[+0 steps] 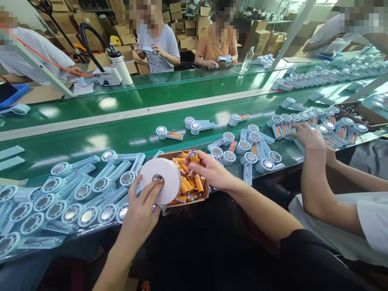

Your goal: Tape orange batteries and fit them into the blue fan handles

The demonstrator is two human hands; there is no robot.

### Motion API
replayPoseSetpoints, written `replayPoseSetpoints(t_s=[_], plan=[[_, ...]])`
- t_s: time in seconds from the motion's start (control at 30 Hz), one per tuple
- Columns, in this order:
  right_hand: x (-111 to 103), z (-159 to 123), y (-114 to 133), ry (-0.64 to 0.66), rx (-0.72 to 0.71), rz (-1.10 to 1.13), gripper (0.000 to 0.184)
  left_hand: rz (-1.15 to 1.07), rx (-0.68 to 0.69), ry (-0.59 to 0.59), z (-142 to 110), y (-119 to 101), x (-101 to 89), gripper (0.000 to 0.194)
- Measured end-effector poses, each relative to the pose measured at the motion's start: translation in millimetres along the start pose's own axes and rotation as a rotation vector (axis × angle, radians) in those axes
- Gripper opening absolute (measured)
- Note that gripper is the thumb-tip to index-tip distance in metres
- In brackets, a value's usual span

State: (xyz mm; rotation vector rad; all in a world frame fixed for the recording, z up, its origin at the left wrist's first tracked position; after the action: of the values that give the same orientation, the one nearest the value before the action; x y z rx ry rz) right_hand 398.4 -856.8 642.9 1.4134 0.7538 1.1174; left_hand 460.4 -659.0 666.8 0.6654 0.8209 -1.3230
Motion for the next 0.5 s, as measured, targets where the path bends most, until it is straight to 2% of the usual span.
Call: replayPoseSetpoints(t_s=[0.07, 0.1, 0.23, 0.3, 0.4, 0.5], plan=[[-5.3, -2.2, 14.1, -0.043, -0.11, -0.187, 0.032, 0.014, 0.015, -0.005, 0.6, -1.7, -1.0, 0.058], [-7.2, -3.9, 17.3, -0.062, -0.126, -0.245, 0.036, 0.019, 0.018, -0.006, 0.5, -2.3, -1.2, 0.059], [-6.2, -10.4, 11.6, -0.056, -0.016, -0.344, 0.058, 0.033, 0.013, 0.001, -0.6, -4.4, -0.5, 0.062], [-1.4, -12.0, 15.0, -0.012, 0.002, -0.446, 0.056, 0.04, 0.01, 0.011, -0.7, -5.5, -0.4, 0.065], [9.2, -10.7, 25.1, 0.134, 0.012, -0.613, 0.048, 0.082, 0.029, 0.033, 0.6, -5.6, -2.7, 0.065], [14.1, -8.8, 25.3, 0.24, 0.058, -0.687, 0.037, 0.134, 0.063, 0.053, 4.6, -3.6, -8.0, 0.065]])
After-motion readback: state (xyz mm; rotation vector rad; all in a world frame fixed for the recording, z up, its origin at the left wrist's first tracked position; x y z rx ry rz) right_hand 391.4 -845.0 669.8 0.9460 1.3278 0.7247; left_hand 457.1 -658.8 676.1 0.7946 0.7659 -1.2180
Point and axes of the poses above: each hand's wrist, its own z-axis towards the middle knuckle, its own x-axis out of the palm, y = z × x, the point moved 10 cm from there along z, towards the middle knuckle, and after that the axes turned 3 degrees about z, right-handed, at the moved point
